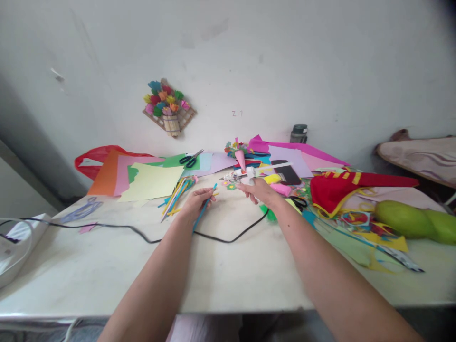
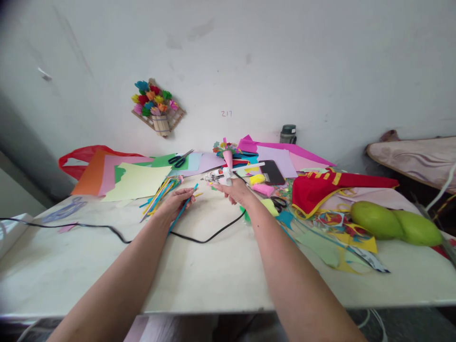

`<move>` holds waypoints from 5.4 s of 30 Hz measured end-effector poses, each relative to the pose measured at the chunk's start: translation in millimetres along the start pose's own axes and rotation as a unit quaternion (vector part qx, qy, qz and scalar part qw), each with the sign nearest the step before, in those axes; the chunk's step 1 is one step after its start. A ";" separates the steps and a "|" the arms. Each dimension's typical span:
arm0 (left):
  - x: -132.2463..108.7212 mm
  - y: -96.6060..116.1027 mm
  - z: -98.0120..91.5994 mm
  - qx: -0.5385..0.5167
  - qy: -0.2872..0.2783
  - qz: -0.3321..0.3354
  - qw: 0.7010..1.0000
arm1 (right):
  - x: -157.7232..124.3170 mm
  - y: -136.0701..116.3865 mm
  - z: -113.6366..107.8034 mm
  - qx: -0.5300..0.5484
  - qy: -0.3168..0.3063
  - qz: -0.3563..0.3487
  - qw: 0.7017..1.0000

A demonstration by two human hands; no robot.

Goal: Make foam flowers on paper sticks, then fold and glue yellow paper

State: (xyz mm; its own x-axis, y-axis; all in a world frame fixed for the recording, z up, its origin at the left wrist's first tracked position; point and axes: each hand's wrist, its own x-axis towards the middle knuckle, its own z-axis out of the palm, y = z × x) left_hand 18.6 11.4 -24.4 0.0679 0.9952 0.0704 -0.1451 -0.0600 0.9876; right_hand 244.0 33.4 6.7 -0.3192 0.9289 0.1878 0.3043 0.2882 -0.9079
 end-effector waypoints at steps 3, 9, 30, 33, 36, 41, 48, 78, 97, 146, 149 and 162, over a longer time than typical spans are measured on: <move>0.3 -0.6 -0.8 0.001 -0.005 0.003 1.000 | -1.7 0.8 1.3 0.052 -0.026 0.007 0.998; 0.7 -0.4 -0.9 0.007 -0.013 0.001 1.000 | -1.2 2.8 4.4 0.048 -0.048 0.014 0.998; -2.4 3.2 3.4 0.018 -0.015 -0.006 1.000 | -2.6 0.3 4.5 0.038 -0.031 0.024 0.999; -2.0 2.3 3.1 0.017 -0.014 -0.002 1.000 | -2.2 0.9 4.9 0.045 -0.032 0.021 0.998; -1.5 2.0 2.7 0.014 -0.011 -0.005 1.000 | -2.0 0.9 5.5 0.049 -0.033 0.017 0.998; -0.3 1.3 1.8 0.014 -0.010 -0.005 1.000 | -2.3 -0.8 5.7 0.045 -0.037 0.020 0.998; 1.2 -1.2 0.0 0.006 -0.009 0.008 1.000 | -3.1 -1.7 5.3 0.041 -0.045 0.023 0.998; 1.6 -2.3 -1.6 0.008 -0.019 0.002 1.000 | -2.9 -1.8 6.6 0.056 -0.037 0.019 0.998; 0.5 -0.9 -2.6 -0.029 -0.015 0.017 0.999 | -3.3 -2.3 6.7 0.020 -0.016 0.027 0.999; -5.2 31.0 4.2 -0.054 0.010 0.034 0.998 | 29.9 5.4 56.7 -0.420 0.114 -0.130 0.891; -5.0 29.5 6.8 -0.049 0.006 0.022 0.999 | 34.6 9.6 29.2 -0.423 0.151 -0.050 0.892; -3.5 21.6 28.9 -0.003 -0.054 -0.022 0.998 | 38.0 27.2 -19.9 -0.531 0.080 -0.004 0.844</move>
State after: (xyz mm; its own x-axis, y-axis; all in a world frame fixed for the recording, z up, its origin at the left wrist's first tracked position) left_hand 43.8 4.4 0.8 0.1813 0.9825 0.0418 -0.1460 -0.0151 0.9892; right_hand 258.1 81.1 -3.3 -0.2262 0.9207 0.3181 0.9620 0.2624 -0.0756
